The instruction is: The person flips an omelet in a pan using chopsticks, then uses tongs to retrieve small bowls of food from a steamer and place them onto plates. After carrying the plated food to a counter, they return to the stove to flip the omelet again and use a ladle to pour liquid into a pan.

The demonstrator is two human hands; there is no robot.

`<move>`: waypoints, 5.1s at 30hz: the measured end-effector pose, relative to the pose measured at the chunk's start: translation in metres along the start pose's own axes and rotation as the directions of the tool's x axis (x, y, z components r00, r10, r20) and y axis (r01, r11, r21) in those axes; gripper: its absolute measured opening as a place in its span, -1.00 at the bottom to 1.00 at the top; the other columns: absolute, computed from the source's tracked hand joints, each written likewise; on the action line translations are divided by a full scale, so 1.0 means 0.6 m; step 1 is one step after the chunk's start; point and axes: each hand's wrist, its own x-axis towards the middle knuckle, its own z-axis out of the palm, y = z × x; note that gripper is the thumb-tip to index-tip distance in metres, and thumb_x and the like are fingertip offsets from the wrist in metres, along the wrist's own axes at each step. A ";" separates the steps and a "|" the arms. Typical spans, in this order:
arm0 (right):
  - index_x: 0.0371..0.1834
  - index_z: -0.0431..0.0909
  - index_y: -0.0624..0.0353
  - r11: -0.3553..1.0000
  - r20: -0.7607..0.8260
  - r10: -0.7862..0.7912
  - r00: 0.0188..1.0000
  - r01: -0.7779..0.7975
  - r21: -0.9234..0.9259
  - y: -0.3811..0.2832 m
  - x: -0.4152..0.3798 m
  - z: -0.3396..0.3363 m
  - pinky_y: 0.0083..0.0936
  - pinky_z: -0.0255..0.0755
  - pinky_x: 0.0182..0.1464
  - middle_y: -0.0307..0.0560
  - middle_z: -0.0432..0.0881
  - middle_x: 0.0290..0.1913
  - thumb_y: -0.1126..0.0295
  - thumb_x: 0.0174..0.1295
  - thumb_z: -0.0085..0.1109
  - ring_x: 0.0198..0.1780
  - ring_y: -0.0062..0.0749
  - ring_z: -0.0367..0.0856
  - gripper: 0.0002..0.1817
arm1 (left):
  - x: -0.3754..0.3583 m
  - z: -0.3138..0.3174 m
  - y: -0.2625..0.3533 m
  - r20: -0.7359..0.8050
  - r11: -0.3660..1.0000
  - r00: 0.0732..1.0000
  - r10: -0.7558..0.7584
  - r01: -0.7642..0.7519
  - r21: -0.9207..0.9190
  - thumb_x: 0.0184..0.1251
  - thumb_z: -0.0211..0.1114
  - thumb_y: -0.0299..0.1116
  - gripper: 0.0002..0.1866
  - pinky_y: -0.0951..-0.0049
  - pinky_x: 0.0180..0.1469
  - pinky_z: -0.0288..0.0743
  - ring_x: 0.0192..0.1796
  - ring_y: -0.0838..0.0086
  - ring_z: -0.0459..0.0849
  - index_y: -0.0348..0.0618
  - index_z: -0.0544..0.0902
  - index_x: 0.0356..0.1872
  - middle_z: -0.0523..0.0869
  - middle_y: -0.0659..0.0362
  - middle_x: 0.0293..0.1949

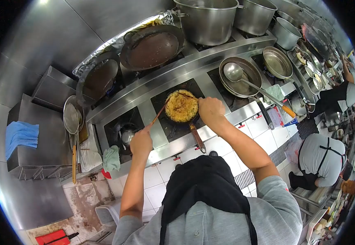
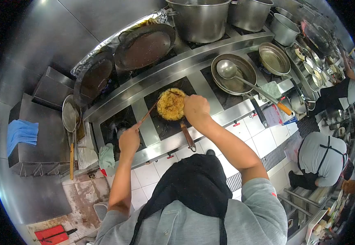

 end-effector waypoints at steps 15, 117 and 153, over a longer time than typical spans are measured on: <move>-0.30 0.66 0.12 0.998 0.066 0.025 0.998 -0.021 -0.057 0.037 0.006 0.021 -0.38 0.58 -0.20 0.02 0.68 -0.26 0.45 0.17 -0.02 -0.18 -0.13 0.69 -0.79 | 0.049 0.034 0.045 -0.004 0.998 0.998 0.059 -0.059 -0.030 0.31 -0.05 -0.36 -0.61 0.09 -0.16 0.54 -0.22 -0.02 0.67 0.24 0.57 0.10 0.69 -0.08 -0.25; -0.27 0.69 0.12 0.992 0.197 -0.119 0.973 0.110 0.054 0.013 -0.036 -0.022 -0.38 0.58 -0.18 0.02 0.69 -0.23 0.43 0.13 0.06 -0.16 -0.15 0.69 -0.80 | -0.018 -0.076 0.031 0.154 0.958 0.987 0.051 -0.092 0.271 0.14 -0.01 -0.47 -0.53 0.19 -0.11 0.56 -0.16 0.10 0.68 0.19 0.61 0.07 0.69 -0.04 -0.19; -0.24 0.67 0.09 0.992 0.092 0.040 0.995 -0.050 0.119 0.035 0.029 0.049 -0.34 0.57 -0.15 0.02 0.67 -0.18 0.42 0.19 -0.04 -0.14 -0.13 0.68 -0.76 | 0.060 0.027 0.036 0.055 0.993 0.998 -0.008 0.002 0.116 0.23 -0.03 -0.43 -0.56 0.11 -0.15 0.55 -0.21 0.02 0.68 0.22 0.57 0.11 0.69 -0.06 -0.26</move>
